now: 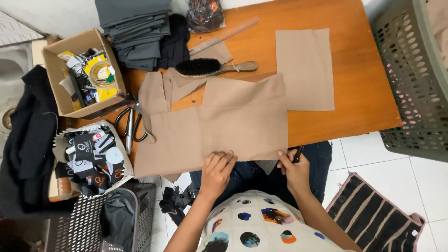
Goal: Trimming the edges of brown fabric pieces using thread snips on a low wooden table while sitting on the floor.
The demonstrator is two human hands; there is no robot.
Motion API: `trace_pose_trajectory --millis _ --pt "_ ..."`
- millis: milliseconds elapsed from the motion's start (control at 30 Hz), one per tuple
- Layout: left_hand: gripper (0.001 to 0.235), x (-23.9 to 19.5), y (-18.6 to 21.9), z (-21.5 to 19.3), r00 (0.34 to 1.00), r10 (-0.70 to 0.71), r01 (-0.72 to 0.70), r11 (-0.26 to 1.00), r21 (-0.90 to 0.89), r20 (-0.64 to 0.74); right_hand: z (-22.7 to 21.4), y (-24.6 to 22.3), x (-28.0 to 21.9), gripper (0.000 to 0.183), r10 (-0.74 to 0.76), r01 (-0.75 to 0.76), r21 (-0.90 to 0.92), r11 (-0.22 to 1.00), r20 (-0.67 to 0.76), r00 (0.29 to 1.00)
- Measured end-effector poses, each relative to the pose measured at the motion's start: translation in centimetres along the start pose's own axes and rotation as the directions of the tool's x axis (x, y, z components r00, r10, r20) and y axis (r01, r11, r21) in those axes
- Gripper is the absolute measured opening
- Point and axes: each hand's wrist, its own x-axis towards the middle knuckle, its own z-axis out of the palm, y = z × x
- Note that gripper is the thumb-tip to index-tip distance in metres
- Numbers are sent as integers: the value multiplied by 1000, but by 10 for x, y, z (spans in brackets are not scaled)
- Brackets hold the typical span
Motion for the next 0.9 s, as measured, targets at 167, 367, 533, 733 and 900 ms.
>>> trace_pose_trajectory --millis 167,367,533,733,900 --pt "12 17 25 -26 999 37 -37 999 -12 -39 -18 -14 -10 36 15 -20 27 999 178 984" --pt "8 13 55 -50 998 41 -35 992 120 -50 -70 -10 0 34 21 -31 9 999 525 851" --pt "4 -5 57 -46 998 -5 -4 987 162 55 -103 7 6 34 158 -199 -6 980 630 760" --pt "10 -7 62 -52 960 -258 278 928 -250 108 -119 14 15 36 240 -251 -76 965 640 730" --pt "4 -15 62 -68 836 -380 534 726 -433 395 -122 -26 17 40 109 -57 -94 994 862 495"
